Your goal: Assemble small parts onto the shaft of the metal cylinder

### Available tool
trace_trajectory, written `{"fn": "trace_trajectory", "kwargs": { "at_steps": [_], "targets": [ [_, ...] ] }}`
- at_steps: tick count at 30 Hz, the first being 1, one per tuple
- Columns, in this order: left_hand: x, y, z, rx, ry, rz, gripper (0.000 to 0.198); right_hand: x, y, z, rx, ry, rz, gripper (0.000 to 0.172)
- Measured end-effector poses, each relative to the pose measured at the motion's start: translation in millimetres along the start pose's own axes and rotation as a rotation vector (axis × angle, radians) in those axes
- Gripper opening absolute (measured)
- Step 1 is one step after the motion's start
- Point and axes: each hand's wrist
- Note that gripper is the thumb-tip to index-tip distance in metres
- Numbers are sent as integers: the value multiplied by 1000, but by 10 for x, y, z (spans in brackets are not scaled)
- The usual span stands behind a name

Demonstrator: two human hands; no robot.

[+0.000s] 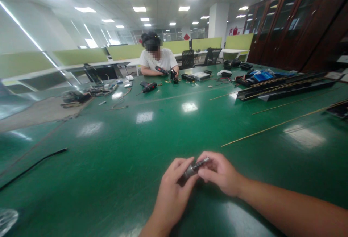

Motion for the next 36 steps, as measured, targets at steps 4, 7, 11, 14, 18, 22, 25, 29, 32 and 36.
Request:
{"fn": "trace_trajectory", "kwargs": {
  "at_steps": [4, 7, 11, 14, 18, 22, 25, 29, 32, 36],
  "targets": [
    [-22, -6, -20, 61, -63, 3, 34, 19, -2, -18, -168, 13, 30, 11],
    [-25, -58, -12, 59, -47, -20, 34, 36, -3, -24, -209, -8, 42, 5],
    [-10, -138, 5, -8, 45, -91, 28, 50, 5, -21, -171, 3, 76, 7],
    [1, -161, 11, -14, 52, -107, 22, 51, 9, -15, -147, 17, 90, 8],
    [3, -166, 18, -17, 66, -121, 25, 52, 5, -14, -113, 26, 85, 9],
    [-8, -162, 17, -13, 91, -166, 27, 52, 1, -22, -92, 29, 94, 9],
    [-6, -144, 9, -24, 98, -212, 28, 50, 13, -28, -60, 27, 105, 10],
    [6, -122, 0, -51, 106, -228, 29, 45, 31, -34, -30, 34, 112, 12],
    [8, -122, 1, -56, 107, -231, 29, 42, 25, -37, -33, 29, 114, 13],
    [2, -140, 6, -64, 99, -236, 30, 44, 3, -33, -81, 31, 95, 17]
  ]
}}
Point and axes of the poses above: each hand's wrist, its own x-axis towards the middle knuckle, its own z-axis out of the palm, y = z × x, and after that the axes turned 8 degrees about -z, right-handed
